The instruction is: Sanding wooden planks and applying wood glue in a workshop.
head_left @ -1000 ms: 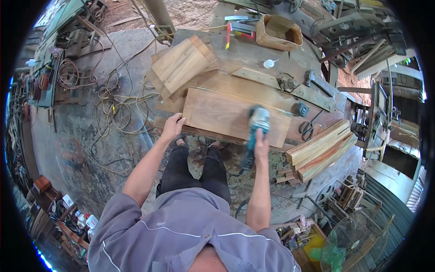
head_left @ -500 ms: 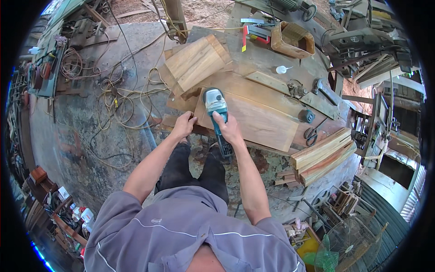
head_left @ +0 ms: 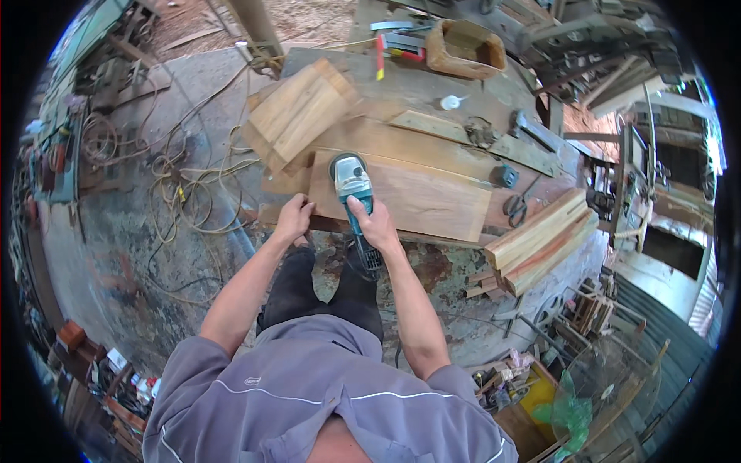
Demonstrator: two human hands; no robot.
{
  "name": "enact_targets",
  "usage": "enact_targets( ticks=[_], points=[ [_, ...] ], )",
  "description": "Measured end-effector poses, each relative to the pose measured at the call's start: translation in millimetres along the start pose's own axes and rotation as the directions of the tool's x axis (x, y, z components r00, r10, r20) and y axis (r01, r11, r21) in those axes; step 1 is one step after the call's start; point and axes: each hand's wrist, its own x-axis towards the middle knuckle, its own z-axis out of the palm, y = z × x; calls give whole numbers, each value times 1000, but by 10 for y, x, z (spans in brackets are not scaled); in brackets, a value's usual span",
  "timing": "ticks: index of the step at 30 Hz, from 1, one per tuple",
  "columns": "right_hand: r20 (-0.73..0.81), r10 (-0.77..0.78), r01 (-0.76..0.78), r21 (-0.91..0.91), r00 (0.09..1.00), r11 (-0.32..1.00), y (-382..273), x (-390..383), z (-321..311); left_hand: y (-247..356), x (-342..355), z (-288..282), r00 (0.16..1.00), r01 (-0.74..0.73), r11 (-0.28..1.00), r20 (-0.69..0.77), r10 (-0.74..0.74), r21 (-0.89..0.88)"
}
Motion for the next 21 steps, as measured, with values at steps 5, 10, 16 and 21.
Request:
enact_targets(
  ticks=[5,10,16,21],
  points=[
    [-106,211,-161,357,972,920,549,-280,-832,-57,11,-79,996,-84,996,36,84,8],
    [-320,347,-79,625,881,776,1032,-349,-1591,42,6,-54,998,-47,999,52,46,22],
    [-316,373,-89,647,872,757,1037,-281,-1485,37,44,-36,994,-70,997,81,67,38],
    [7,96,-96,199,995,975,362,-109,-543,24,-4,-120,994,-68,997,83,64,43]
  ],
)
